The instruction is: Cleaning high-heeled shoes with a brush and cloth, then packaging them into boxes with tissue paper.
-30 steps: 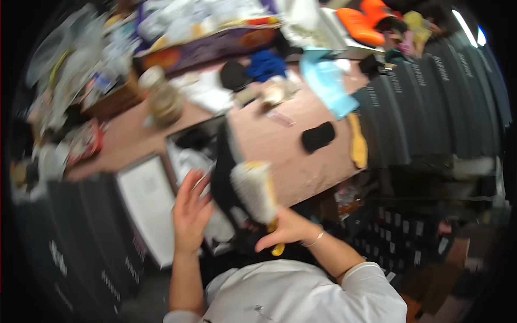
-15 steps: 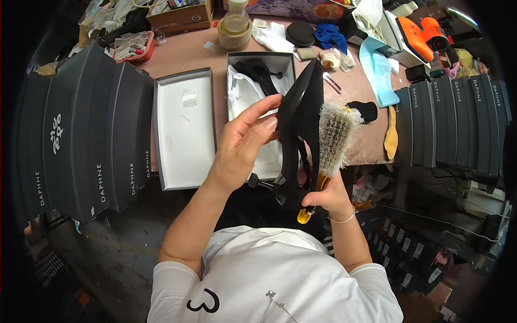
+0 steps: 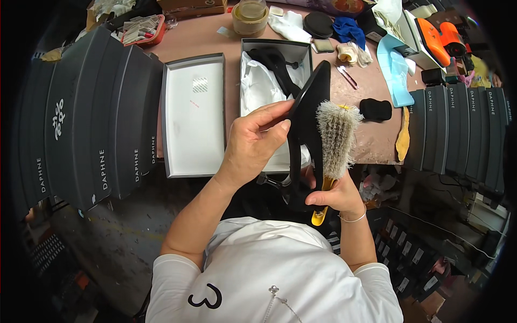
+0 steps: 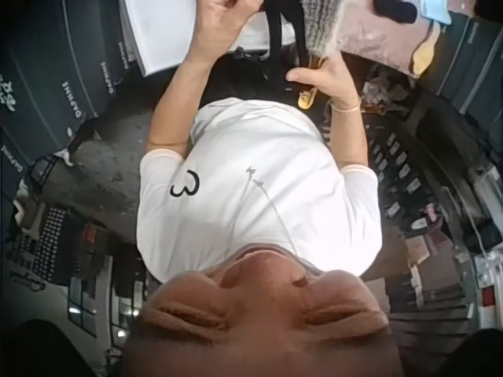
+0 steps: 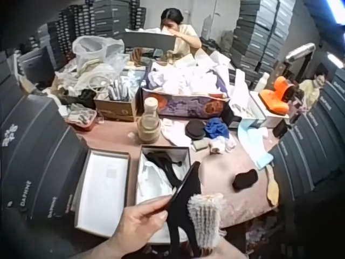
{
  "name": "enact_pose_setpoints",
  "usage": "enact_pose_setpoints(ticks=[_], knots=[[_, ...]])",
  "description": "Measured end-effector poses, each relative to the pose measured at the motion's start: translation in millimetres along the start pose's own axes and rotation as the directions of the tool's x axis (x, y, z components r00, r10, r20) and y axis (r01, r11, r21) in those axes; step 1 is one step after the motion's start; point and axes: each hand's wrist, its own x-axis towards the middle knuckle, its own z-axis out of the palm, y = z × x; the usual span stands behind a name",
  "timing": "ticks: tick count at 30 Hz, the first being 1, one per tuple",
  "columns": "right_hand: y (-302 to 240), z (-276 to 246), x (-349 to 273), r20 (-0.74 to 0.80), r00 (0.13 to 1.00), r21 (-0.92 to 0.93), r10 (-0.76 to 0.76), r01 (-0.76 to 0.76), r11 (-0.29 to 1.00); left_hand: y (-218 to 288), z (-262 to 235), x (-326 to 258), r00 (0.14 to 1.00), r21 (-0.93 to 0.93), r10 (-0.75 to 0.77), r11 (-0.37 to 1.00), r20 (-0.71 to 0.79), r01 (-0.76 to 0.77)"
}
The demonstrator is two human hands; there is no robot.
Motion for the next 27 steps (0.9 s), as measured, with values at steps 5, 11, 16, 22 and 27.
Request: enact_pose_setpoints(ticks=[5, 11, 16, 22, 27], knots=[[4, 3, -3, 0.009, 0.999, -0.008, 0.034, -0.034, 0.999, -13, 5, -9, 0.997, -0.004, 0.071, 0.997, 0.010, -0.071], [-1, 4, -5, 0.010, 0.995, 0.064, 0.104, -0.104, 0.993, -18, 10, -19, 0.998, -0.109, 0.056, 0.992, 0.000, -0.056], [-9, 8, -3, -0.002, 0.996, 0.036, 0.089, -0.089, 0.995, -8, 7, -19, 1.000, -0.068, 0.025, 0.997, -0.007, -0.026], [-3, 7, -1, 0.008, 0.995, 0.052, 0.101, -0.101, 0.993, -5, 11, -21, 0.998, -0.017, 0.041, 0.999, -0.036, -0.042], [-6, 5, 0, 0.021, 0.992, 0.068, 0.124, -0.125, 0.990, -13, 11, -21, 0.996, 0.024, 0.081, 0.996, -0.040, -0.081]])
